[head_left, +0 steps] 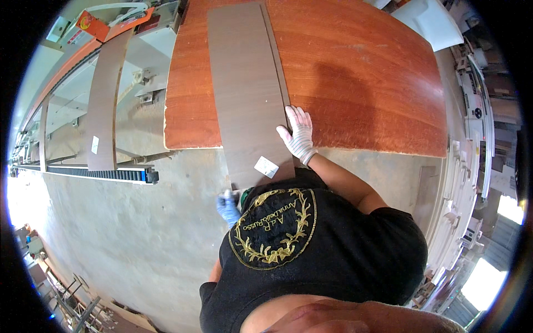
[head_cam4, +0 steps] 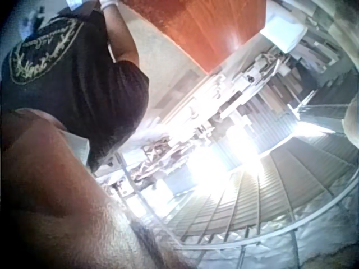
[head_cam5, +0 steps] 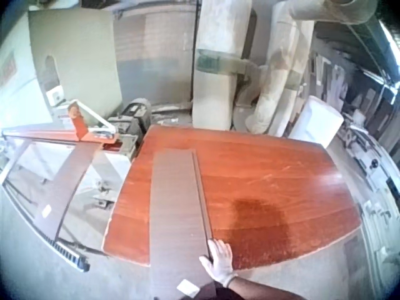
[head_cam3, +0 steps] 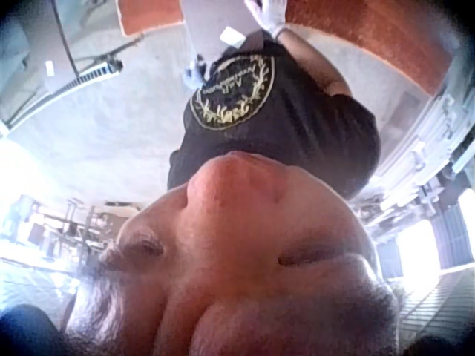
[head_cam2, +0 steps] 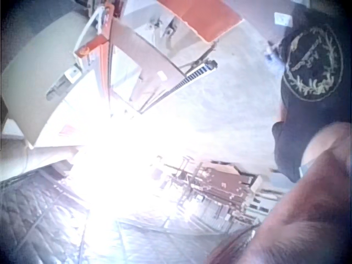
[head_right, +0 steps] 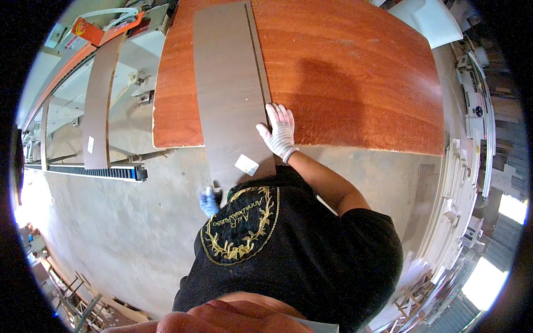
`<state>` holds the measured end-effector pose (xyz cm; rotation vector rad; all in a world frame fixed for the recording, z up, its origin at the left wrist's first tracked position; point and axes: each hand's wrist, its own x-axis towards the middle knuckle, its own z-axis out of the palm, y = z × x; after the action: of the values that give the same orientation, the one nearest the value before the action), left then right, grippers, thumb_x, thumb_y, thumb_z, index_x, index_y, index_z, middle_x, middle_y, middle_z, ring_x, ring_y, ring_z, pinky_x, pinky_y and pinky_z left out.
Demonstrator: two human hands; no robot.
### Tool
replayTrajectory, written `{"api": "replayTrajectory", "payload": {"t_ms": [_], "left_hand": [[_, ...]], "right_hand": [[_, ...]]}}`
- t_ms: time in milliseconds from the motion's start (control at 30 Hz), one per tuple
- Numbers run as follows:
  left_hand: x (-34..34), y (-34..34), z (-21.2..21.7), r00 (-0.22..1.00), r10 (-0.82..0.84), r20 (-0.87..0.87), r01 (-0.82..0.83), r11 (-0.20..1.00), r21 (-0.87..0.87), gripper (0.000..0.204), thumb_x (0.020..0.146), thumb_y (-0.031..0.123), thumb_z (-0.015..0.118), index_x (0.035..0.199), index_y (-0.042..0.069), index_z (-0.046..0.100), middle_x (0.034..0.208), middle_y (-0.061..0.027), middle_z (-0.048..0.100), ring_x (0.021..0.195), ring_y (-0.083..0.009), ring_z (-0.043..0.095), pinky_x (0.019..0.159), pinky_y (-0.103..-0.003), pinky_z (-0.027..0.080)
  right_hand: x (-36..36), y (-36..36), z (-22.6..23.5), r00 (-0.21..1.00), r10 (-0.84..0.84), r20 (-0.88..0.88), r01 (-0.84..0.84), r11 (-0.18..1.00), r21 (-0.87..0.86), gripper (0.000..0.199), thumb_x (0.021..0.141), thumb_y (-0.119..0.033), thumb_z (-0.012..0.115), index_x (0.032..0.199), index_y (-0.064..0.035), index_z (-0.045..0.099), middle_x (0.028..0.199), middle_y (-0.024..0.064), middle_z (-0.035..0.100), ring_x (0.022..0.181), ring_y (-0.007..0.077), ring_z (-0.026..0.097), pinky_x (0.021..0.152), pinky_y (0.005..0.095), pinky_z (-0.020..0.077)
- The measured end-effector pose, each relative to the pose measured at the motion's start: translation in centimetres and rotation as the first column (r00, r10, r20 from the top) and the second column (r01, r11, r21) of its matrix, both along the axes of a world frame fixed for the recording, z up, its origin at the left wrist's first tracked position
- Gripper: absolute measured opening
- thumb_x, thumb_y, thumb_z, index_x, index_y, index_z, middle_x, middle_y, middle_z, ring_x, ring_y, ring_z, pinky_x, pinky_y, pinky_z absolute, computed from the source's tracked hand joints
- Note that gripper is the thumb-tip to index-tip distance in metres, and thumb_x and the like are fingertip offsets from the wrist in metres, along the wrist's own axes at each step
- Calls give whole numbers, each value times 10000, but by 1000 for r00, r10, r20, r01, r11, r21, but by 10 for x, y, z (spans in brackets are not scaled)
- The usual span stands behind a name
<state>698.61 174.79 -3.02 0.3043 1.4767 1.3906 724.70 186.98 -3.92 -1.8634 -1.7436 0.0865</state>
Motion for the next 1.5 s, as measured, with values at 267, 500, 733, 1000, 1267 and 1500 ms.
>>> {"api": "replayTrajectory", "payload": {"t_ms": [267, 500, 733, 1000, 1267, 1500], "left_hand": [[-110, 117, 26, 969, 197, 151, -220, 964, 150, 546, 837, 388, 575, 1265, 97, 398, 1159, -78, 500, 1060, -213, 475, 906, -376, 412], [-172, 186, -2, 650, 370, 664, -375, 916, -144, 803, 637, 549, 678, 1201, 84, 347, 1158, -121, 452, 1037, -277, 462, 917, -455, 392], [-264, 277, -8, 695, 418, 586, -687, 625, 370, 420, 818, 487, 492, 1052, 141, 540, 1071, -47, 579, 985, -147, 534, 725, -332, 458], [-70, 208, 61, 936, 213, 281, -284, 928, 243, 311, 827, 386, 585, 1002, 129, 573, 977, 1, 584, 852, -118, 537, 739, -278, 493], [62, 143, 80, 931, -193, 309, 152, 977, 150, 235, 831, 285, 631, 958, 92, 590, 857, -18, 595, 753, -124, 559, 715, -274, 513], [-61, 24, 54, 687, -726, -44, 727, 686, 33, 330, 869, 222, 579, 1138, 32, 561, 1009, -61, 619, 806, -92, 563, 722, -248, 484]], "right_hand": [[15, 25, 25, 983, 181, 2, -181, 983, 24, 517, 730, -292, 615, 1157, -30, 486, 1161, 166, 506, 1070, 323, 451, 878, 443, 342], [8, 26, -2, 986, 167, 21, -168, 982, 83, 550, 738, -287, 621, 1201, -37, 463, 1207, 153, 492, 1143, 325, 418, 962, 444, 301], [-4, 27, 5, 982, 190, 0, -190, 981, 32, 552, 770, -315, 592, 1236, -62, 436, 1240, 149, 468, 1179, 322, 391, 1009, 449, 261], [-51, 36, 105, 937, 231, -261, -258, 963, -74, 727, 748, -326, 660, 1332, -57, 319, 1296, 208, 410, 1206, 339, 383, 1003, 433, 311], [-154, 161, 91, 87, -99, -991, -558, 820, -131, 523, 779, -285, 634, 1159, 43, 488, 1073, 142, 580, 997, 233, 543, 894, 344, 416], [-39, 55, 150, 48, -181, -982, -582, 794, -175, 430, 837, -219, 567, 1201, -1, 499, 1128, 100, 562, 1015, 177, 531, 878, 307, 421]]}}
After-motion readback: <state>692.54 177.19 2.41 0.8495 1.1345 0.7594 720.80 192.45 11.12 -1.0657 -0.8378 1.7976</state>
